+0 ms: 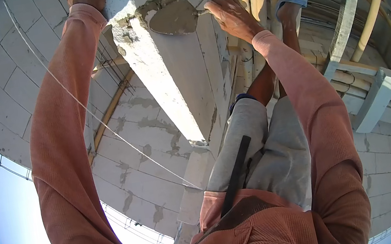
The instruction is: The person applies mortar to a vertical pillar using a trowel, then lifts and places a lightweight concrete block onto the pillar, tapping it into position with a hammer.
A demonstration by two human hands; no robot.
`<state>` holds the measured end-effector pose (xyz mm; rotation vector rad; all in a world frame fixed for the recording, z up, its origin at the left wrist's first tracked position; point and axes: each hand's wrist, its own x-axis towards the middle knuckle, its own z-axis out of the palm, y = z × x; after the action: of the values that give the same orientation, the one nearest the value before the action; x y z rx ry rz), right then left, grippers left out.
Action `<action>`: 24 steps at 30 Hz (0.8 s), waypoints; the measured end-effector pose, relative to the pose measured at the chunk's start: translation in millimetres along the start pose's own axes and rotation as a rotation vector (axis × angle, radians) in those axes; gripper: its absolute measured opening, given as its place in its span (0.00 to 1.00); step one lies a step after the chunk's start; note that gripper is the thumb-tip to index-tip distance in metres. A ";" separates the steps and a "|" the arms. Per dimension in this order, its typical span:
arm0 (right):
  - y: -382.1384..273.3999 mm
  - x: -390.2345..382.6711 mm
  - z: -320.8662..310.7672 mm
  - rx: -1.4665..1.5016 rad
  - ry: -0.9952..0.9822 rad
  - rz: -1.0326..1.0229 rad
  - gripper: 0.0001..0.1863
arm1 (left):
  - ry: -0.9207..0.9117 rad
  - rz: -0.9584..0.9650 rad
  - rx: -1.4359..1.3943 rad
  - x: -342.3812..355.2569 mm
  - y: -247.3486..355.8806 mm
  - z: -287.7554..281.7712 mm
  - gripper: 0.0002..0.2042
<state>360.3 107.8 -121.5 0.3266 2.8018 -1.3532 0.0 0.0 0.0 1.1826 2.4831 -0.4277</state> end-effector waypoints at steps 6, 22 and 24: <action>-54.6 -56.1 -23.9 0.289 0.014 0.184 0.13 | 0.008 -0.171 -0.208 -4.0 -40.2 6.6 0.33; -64.2 -25.2 30.4 -0.122 -0.285 0.212 0.06 | 0.015 -0.288 -0.772 -5.0 28.0 -22.5 0.37; -62.7 -16.7 9.3 0.361 -0.459 0.419 0.09 | 0.221 -0.083 -0.651 -3.2 36.5 -33.7 0.35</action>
<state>363.8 59.7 -77.2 0.4971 1.9840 -1.5712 24.4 33.9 27.1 0.8861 2.5453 0.4915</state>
